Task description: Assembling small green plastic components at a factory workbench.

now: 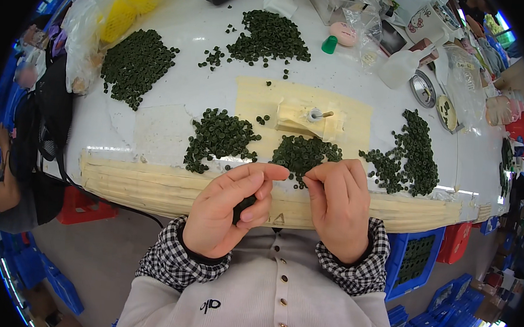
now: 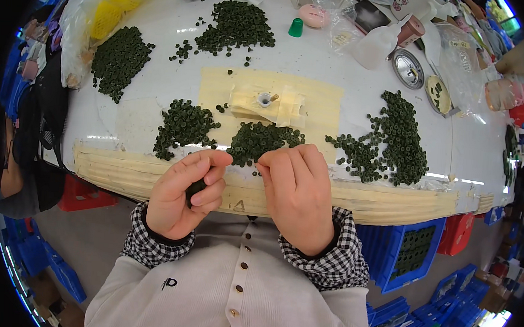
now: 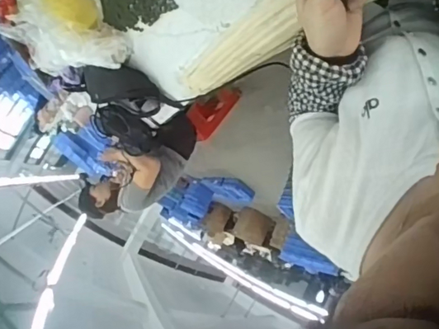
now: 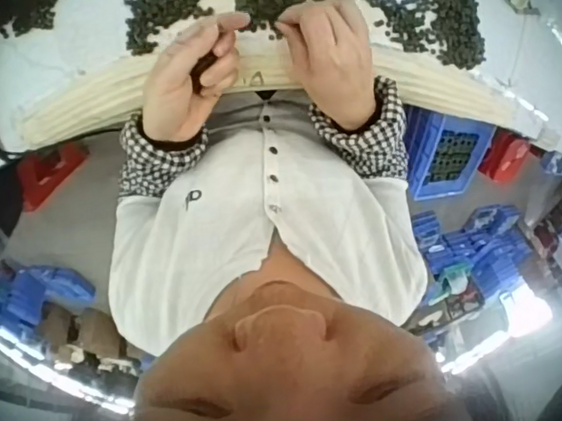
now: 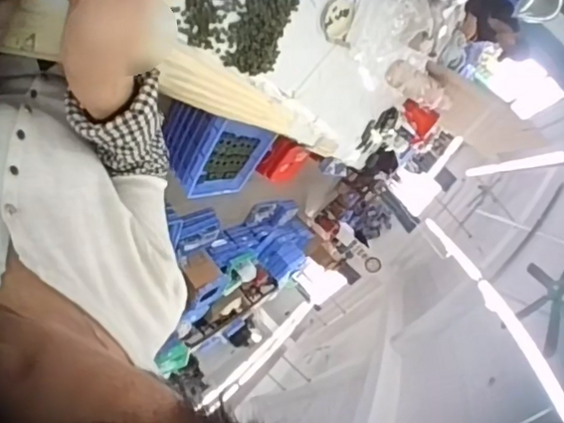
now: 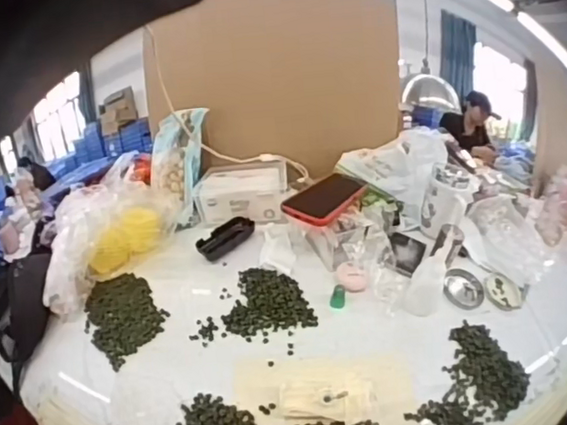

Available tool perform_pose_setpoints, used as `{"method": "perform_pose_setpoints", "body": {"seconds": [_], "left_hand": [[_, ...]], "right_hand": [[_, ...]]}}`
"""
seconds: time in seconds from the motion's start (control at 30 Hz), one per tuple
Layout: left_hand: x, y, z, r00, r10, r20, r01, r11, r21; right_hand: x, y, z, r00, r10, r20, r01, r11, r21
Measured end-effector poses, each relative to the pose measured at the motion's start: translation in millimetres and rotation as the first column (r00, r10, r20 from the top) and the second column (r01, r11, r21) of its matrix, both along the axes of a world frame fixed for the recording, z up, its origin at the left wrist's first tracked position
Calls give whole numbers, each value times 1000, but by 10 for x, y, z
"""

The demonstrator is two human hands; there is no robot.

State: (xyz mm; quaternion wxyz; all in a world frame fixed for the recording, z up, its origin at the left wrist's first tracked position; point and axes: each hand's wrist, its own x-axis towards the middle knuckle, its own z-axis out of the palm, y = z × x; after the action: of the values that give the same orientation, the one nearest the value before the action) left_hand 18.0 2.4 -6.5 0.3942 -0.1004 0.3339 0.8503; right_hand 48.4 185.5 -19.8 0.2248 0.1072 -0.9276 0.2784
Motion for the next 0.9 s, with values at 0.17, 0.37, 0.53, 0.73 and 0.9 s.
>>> {"method": "perform_pose_setpoints", "body": {"seconds": [0.17,0.37,0.53,0.73,0.9], "left_hand": [[-17,37,6,1000,-15,5,15,998,58],[14,10,-49,998,-26,-50,24,998,-51],[29,12,-94,996,-24,-90,21,999,-38],[38,20,-99,996,-6,-87,5,1000,-22],[48,0,-109,995,-15,-98,14,1000,-9]], "right_hand": [[36,66,14,1000,8,-18,-8,999,-52],[56,90,73,997,-30,68,42,982,-186],[67,71,50,994,-52,100,81,946,-315],[81,80,45,992,-24,122,68,928,-366],[90,65,73,990,-26,141,87,890,-447]]}}
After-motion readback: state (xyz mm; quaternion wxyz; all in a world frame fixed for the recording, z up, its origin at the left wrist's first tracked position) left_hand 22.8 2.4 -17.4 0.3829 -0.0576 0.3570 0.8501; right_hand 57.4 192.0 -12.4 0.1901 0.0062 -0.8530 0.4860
